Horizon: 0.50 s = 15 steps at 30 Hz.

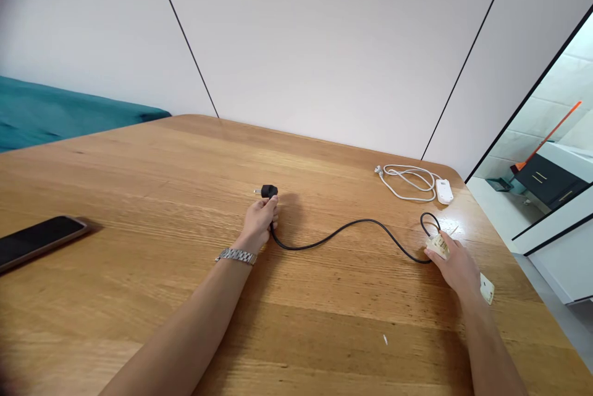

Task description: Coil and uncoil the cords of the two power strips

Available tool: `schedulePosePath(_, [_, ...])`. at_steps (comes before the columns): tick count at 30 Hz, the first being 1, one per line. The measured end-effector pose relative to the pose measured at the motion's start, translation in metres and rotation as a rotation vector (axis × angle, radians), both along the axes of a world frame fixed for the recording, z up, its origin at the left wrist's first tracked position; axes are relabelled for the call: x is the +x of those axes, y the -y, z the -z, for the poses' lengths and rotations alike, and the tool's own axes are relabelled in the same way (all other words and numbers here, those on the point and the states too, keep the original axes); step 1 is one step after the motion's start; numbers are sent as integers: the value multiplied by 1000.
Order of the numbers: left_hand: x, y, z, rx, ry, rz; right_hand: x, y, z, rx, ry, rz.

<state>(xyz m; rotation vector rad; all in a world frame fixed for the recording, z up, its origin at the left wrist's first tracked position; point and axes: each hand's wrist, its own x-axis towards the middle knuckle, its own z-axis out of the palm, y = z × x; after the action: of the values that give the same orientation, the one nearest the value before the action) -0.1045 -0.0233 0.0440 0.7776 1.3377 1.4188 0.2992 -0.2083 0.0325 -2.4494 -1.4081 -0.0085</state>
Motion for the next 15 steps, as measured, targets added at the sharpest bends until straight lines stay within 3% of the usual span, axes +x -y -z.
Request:
schedulePosePath(5, [-4,4,-1,-22,45,69,-16,11,-10,209,-106,-207])
schedulePosePath(9, [-17,12,-5,-25,120,55,-29,27,-14,214,-166,-390])
schedulePosePath(11, [-24,15,-8,-25,167,54,-28,32,-12,186,-130,-345])
schedulePosePath(15, [-32,13,-13,-58,249,62,-16,25,-6,107,1,-91])
